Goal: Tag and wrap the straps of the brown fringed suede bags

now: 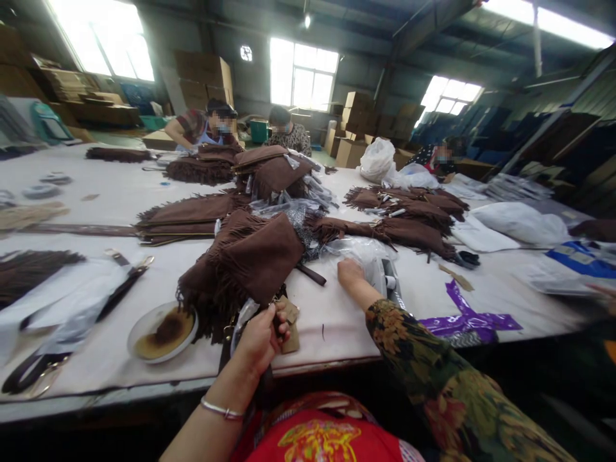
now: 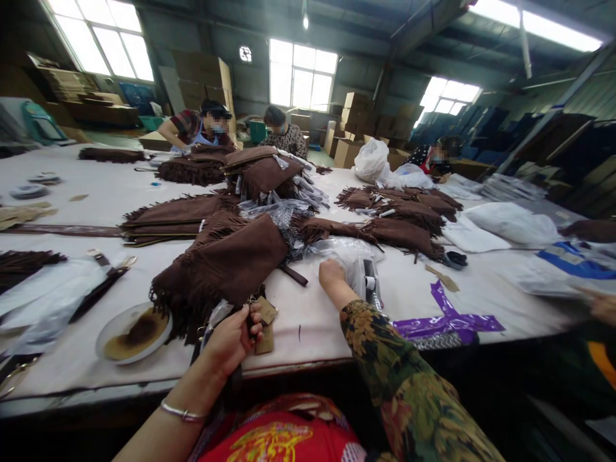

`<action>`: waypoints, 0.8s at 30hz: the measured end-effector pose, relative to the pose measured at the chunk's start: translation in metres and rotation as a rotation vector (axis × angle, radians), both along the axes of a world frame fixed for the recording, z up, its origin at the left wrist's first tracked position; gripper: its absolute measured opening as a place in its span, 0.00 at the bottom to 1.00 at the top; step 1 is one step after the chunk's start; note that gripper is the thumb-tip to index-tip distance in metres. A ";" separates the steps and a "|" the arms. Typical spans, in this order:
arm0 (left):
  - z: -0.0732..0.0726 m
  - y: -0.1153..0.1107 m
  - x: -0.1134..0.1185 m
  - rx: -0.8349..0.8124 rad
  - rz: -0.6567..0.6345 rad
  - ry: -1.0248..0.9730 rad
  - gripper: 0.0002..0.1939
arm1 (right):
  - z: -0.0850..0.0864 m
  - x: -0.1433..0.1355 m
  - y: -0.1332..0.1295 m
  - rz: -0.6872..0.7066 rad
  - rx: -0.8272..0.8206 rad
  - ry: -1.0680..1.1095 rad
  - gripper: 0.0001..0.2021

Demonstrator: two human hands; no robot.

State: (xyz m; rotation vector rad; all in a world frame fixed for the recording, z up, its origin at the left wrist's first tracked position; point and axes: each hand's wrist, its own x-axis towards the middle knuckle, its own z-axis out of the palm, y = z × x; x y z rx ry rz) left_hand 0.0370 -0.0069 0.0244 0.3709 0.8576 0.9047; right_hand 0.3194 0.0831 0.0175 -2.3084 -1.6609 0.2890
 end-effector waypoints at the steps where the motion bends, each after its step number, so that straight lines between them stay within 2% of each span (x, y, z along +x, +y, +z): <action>1: 0.001 0.000 -0.001 -0.012 -0.005 -0.017 0.08 | 0.000 0.000 -0.001 -0.004 0.020 -0.006 0.11; 5: -0.001 -0.001 -0.002 -0.001 -0.024 -0.034 0.06 | 0.009 -0.005 -0.007 -0.015 0.126 -0.028 0.13; 7: -0.002 0.000 -0.001 0.014 -0.030 -0.039 0.05 | 0.017 -0.017 -0.014 0.014 0.211 0.045 0.12; 9: -0.003 0.001 0.000 0.020 -0.049 -0.055 0.07 | 0.024 -0.035 -0.028 0.058 0.283 0.356 0.11; 11: -0.002 0.001 0.000 0.019 -0.092 -0.092 0.12 | 0.029 -0.057 -0.049 0.108 0.255 0.871 0.11; 13: 0.000 0.001 0.000 0.028 -0.125 -0.128 0.18 | 0.033 -0.078 -0.074 0.148 0.104 1.316 0.15; 15: 0.000 -0.001 -0.001 0.057 -0.128 -0.143 0.21 | 0.034 -0.094 -0.096 0.181 -0.065 1.545 0.18; 17: -0.001 -0.002 -0.001 0.100 -0.135 -0.131 0.22 | 0.032 -0.103 -0.109 0.194 -0.189 1.616 0.19; 19: -0.004 -0.004 0.000 0.135 -0.173 -0.073 0.23 | 0.026 -0.105 -0.114 0.190 -0.238 1.609 0.20; 24: -0.006 -0.006 0.009 0.142 -0.146 0.145 0.19 | 0.011 -0.102 -0.107 0.198 -0.183 1.452 0.23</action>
